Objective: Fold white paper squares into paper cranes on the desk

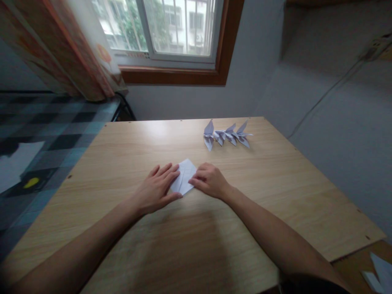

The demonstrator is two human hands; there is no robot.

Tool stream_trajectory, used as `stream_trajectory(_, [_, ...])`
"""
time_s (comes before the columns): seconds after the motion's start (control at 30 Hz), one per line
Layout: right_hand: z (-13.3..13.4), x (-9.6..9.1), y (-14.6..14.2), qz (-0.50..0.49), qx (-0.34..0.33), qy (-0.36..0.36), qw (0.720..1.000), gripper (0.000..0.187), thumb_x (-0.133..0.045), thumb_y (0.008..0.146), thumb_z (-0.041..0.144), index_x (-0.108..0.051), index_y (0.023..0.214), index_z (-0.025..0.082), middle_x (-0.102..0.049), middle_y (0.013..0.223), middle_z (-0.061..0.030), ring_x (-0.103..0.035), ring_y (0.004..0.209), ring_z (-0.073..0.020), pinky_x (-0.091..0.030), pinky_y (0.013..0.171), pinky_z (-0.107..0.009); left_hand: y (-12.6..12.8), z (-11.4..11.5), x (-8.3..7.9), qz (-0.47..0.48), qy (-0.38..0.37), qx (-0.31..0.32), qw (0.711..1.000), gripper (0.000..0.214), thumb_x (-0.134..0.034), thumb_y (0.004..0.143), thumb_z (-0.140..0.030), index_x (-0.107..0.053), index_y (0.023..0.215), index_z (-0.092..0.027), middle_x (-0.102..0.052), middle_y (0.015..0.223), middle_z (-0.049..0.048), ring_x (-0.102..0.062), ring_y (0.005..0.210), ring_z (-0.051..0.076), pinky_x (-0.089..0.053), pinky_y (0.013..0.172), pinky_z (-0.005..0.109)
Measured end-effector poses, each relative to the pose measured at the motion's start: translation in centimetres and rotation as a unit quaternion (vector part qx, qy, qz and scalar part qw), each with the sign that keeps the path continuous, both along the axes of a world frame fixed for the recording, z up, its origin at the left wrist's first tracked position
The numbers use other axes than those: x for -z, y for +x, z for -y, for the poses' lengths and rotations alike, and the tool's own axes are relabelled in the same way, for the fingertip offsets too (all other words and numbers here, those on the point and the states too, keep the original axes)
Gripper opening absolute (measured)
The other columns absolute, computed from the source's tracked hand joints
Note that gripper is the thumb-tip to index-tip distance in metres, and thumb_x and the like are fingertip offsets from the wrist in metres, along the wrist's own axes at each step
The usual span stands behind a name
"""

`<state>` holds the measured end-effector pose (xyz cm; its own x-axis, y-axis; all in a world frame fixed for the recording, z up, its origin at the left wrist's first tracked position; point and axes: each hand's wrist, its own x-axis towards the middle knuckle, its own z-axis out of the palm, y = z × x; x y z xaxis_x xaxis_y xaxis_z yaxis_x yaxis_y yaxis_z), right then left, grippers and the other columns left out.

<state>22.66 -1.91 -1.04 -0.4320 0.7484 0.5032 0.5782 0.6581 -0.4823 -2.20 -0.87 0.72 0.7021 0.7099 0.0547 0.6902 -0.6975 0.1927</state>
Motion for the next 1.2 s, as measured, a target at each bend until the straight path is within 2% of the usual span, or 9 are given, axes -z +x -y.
stream_trajectory(0.07, [0.06,0.09,-0.10,0.043,-0.010,0.024,0.999,0.032,-0.063,0.093,0.042,-0.072,0.072,0.019,-0.070,0.078,-0.0070,-0.064,0.078,-0.0195,-0.051,0.076,-0.034,0.04,0.01,0.10,0.002,-0.003,-0.004,1.000,0.075,-0.050,0.089,-0.069,-0.047,0.141,-0.016,-0.041,0.157,0.0167,-0.032,0.147,0.038,-0.024,0.118,0.060])
stream_trajectory(0.3, [0.41,-0.14,-0.34,0.121,-0.022,0.064,0.990,0.034,-0.065,0.090,0.048,-0.067,0.072,0.019,-0.071,0.089,-0.0093,-0.064,0.080,-0.0207,-0.050,0.075,-0.034,-0.24,-0.03,0.48,0.051,0.008,-0.004,0.999,0.104,-0.060,0.081,-0.072,-0.017,0.157,-0.017,-0.038,0.157,0.0204,-0.035,0.145,0.037,-0.024,0.118,0.056])
stream_trajectory(0.43, [0.60,-0.36,-0.41,0.140,-0.021,0.055,0.988,0.035,-0.064,0.090,0.050,-0.064,0.073,0.020,-0.072,0.092,-0.0103,-0.066,0.082,-0.0220,-0.050,0.076,-0.035,-0.41,-0.16,0.60,0.118,0.032,0.002,0.993,0.108,-0.066,0.078,-0.069,-0.013,0.158,-0.018,-0.048,0.147,0.0192,-0.044,0.137,0.036,-0.031,0.116,0.054])
stream_trajectory(0.57, [0.64,-0.43,-0.44,0.152,-0.032,0.056,0.986,0.036,-0.062,0.091,0.052,-0.063,0.075,0.020,-0.074,0.096,-0.0111,-0.068,0.088,-0.0235,-0.052,0.080,-0.036,-0.47,-0.32,0.79,0.142,0.049,0.002,0.989,0.109,-0.066,0.076,-0.071,-0.016,0.157,-0.019,-0.038,0.155,0.0211,-0.033,0.144,0.040,-0.027,0.117,0.056])
stream_trajectory(0.67, [0.64,-0.44,-0.51,0.160,-0.031,0.056,0.985,0.034,-0.063,0.091,0.051,-0.062,0.078,0.020,-0.074,0.100,-0.0119,-0.070,0.091,-0.0248,-0.053,0.081,-0.037,-0.56,-0.39,0.61,0.143,0.022,0.000,0.989,0.107,-0.066,0.077,-0.070,-0.019,0.156,-0.016,-0.052,0.144,0.0198,-0.044,0.136,0.037,-0.028,0.116,0.056])
stream_trajectory(0.77, [0.65,-0.44,-0.62,0.165,-0.012,0.046,0.985,0.029,-0.065,0.091,0.046,-0.062,0.080,0.020,-0.074,0.103,-0.0130,-0.070,0.097,-0.0261,-0.053,0.084,-0.038,-0.64,-0.44,0.17,0.169,0.004,-0.003,0.986,0.093,-0.065,0.080,-0.065,-0.032,0.151,-0.016,-0.069,0.113,0.0116,-0.060,0.111,0.031,-0.039,0.106,0.051])
stream_trajectory(0.87, [0.66,-0.47,-0.62,0.168,0.016,0.032,0.985,0.023,-0.065,0.092,0.040,-0.062,0.081,0.020,-0.074,0.106,-0.0137,-0.069,0.102,-0.0263,-0.053,0.090,-0.040,-0.60,-0.48,-0.11,0.169,0.005,0.023,0.985,0.059,-0.059,0.087,-0.059,-0.057,0.130,-0.019,-0.069,0.095,0.0073,-0.062,0.095,0.027,-0.046,0.092,0.045])
stream_trajectory(1.0, [0.64,-0.54,-0.41,0.166,0.029,0.030,0.985,0.021,-0.066,0.091,0.038,-0.064,0.081,0.019,-0.074,0.109,-0.0143,-0.069,0.103,-0.0270,-0.053,0.091,-0.042,-0.39,-0.49,0.06,0.121,0.041,0.046,0.991,0.036,-0.057,0.090,-0.055,-0.068,0.093,-0.020,-0.066,0.091,0.0085,-0.060,0.091,0.026,-0.046,0.087,0.043])
stream_trajectory(1.2, [0.44,-0.37,-0.12,0.172,0.036,0.035,0.984,0.031,-0.070,0.088,0.044,-0.069,0.100,0.016,-0.070,0.122,-0.0177,-0.067,0.111,-0.0304,-0.052,0.097,-0.046,-0.35,-0.47,0.30,0.089,0.053,0.039,0.994,0.030,-0.058,0.092,-0.049,-0.064,0.095,-0.020,-0.064,0.104,0.0097,-0.056,0.100,0.027,-0.046,0.089,0.043])
